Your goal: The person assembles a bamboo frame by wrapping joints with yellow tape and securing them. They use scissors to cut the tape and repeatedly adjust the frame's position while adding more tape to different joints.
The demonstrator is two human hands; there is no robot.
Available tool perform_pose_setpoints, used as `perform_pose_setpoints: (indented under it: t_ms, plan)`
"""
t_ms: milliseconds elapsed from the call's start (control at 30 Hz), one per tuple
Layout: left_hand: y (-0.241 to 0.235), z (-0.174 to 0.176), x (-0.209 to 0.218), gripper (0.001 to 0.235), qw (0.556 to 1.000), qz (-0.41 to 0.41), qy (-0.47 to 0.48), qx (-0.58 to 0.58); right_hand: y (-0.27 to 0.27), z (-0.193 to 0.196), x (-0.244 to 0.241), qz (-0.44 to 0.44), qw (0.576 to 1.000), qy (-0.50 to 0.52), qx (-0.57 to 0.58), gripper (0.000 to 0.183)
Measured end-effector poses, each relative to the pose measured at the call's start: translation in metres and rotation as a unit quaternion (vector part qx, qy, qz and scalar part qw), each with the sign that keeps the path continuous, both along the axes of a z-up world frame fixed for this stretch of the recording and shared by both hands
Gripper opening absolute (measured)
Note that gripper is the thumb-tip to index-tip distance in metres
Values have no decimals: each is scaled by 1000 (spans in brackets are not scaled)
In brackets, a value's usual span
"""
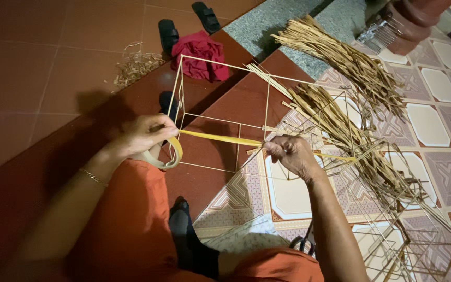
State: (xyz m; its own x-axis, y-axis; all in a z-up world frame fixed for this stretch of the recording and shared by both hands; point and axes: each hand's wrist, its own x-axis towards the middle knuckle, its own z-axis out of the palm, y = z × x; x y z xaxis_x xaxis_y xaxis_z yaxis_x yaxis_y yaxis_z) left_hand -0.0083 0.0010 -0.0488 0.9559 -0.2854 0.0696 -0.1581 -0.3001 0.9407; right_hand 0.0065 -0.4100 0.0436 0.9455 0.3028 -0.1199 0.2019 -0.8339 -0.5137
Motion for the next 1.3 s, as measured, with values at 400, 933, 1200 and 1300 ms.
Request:
perform_pose_setpoints:
  t_ms: [400,933,1200,1300]
  plan:
    - [-8,-5,4,19,996,7,-84,21,33,-1,-17,158,902,-388,-107,5]
    - [-19,13,-6,19,990,19,-138,-19,96,-21,4,210,942,-244,-92,11]
    - [-24,11,-4,19,989,30,-146,-23,137,-23,12,288,913,-287,-26,6]
    - [-23,11,-3,19,987,35,-158,-16,156,-26,13,299,909,-290,-29,2]
